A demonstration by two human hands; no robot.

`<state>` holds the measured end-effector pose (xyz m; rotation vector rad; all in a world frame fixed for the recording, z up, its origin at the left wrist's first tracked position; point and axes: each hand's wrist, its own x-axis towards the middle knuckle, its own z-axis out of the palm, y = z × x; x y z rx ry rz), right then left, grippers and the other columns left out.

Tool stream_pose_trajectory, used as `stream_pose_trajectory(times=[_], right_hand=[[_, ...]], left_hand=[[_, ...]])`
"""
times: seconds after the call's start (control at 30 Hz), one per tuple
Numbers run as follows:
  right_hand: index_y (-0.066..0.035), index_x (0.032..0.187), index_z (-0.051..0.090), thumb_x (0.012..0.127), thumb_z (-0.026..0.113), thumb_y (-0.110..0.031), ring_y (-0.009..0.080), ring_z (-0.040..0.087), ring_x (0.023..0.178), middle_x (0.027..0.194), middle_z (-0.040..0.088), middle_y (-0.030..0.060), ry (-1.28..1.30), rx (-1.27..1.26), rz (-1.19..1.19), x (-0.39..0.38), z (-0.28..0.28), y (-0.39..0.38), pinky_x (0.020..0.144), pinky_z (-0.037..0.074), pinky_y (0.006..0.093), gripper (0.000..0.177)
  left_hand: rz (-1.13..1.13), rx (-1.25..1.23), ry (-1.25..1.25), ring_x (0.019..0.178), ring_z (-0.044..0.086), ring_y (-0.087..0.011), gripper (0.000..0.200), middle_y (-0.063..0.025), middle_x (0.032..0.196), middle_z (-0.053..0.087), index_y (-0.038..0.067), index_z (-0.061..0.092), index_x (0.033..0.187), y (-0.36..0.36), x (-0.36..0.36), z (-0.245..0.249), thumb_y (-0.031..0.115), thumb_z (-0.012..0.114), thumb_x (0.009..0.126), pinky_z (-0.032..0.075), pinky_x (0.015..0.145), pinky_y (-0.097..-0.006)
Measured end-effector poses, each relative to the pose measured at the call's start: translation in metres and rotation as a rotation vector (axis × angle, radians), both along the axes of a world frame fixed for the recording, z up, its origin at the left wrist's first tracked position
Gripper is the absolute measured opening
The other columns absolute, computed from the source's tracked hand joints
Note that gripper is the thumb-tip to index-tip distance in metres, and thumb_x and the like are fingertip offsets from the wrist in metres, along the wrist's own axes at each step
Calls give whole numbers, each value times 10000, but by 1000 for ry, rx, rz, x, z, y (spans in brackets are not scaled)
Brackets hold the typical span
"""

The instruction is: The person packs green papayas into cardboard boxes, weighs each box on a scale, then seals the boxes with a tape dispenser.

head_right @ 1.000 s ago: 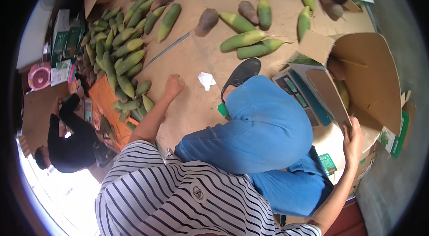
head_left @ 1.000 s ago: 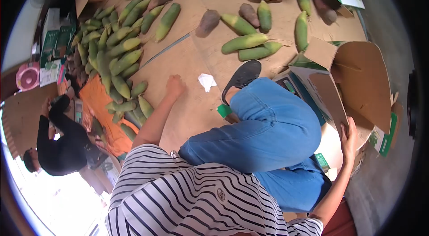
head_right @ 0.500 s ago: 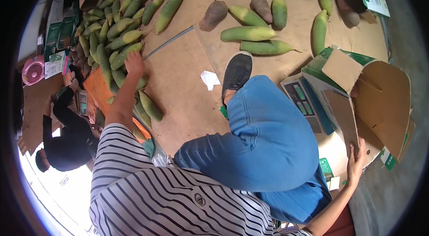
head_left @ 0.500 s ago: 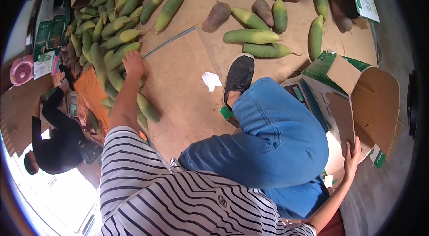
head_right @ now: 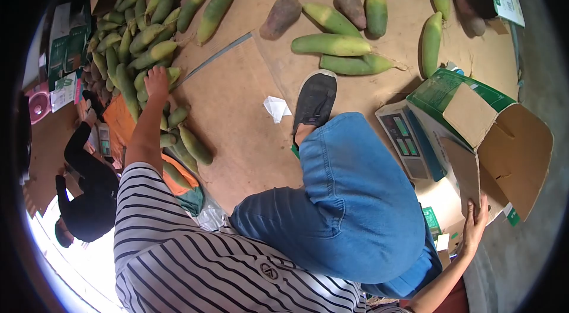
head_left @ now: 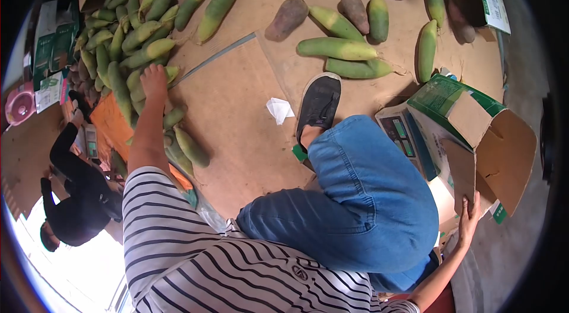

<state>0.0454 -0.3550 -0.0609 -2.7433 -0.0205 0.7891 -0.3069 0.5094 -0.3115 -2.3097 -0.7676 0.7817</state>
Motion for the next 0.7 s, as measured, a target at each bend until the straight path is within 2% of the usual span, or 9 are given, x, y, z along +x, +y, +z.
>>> stream_pose_trajectory(times=[0.13,0.2,0.3,0.37,0.43,0.5,0.53,0.67,0.7], right_hand=[[2,1378,436,972,564,-166,245,453,1279,1359,510,152,-26,24,-64,-5,-1,5,1066,351,354,458],[6,1294,497,958,575,-141,256,520,1183,1263,561,154,-94,-29,64,-8,4,18,1017,386,350,374],[3,1225,542,945,580,-126,293,535,1158,1212,583,161,-172,-62,153,-9,6,27,1016,380,368,311],[2,1230,540,946,581,-127,288,535,1163,1215,584,159,-144,-75,145,-8,8,29,1018,381,365,314],[4,1233,537,948,583,-130,271,549,1151,1216,585,154,-115,-83,152,-4,8,30,1003,399,359,318],[11,1241,531,955,578,-135,246,564,1121,1213,588,145,-127,43,13,-9,1,19,979,418,345,325],[14,1246,528,958,576,-138,234,572,1107,1212,589,140,-132,107,-59,-11,-3,16,966,428,338,329],[29,1272,513,969,565,-144,204,573,1084,1176,613,133,-65,-16,40,-5,8,32,955,429,315,353],[26,1265,519,966,570,-140,201,571,1081,1161,623,133,-107,-14,62,-7,5,30,956,423,309,346]], left_hand=[[83,-18,-24,1042,553,-265,261,-63,1066,545,143,530,1145,-7,-2,-6,173,546,887,483,833,-426],[76,-14,39,1036,560,-268,278,-62,1079,549,157,531,1154,-11,1,-11,168,561,878,483,830,-432],[30,-176,64,1086,553,-301,493,-98,1167,542,129,510,1233,-47,7,-8,137,677,769,492,828,-460],[196,-337,-100,1047,580,-322,558,-125,1144,571,96,520,1209,-71,9,-32,140,742,699,501,814,-471],[166,-481,-318,964,609,-327,439,-136,1018,602,100,530,1100,-107,39,-18,185,740,724,496,824,-451],[100,-641,-516,947,609,-344,476,-160,985,614,62,539,1100,-133,64,-13,220,764,711,495,822,-436],[65,-708,-607,941,605,-355,462,-170,993,614,49,544,1108,-153,83,-1,235,744,736,490,821,-448],[8,-866,-868,1019,583,-367,428,-200,1107,600,44,546,1141,-178,146,44,238,688,787,466,882,-438],[26,-731,-818,1088,555,-359,406,-199,1183,570,45,560,1137,-155,146,38,241,673,800,455,909,-443]])
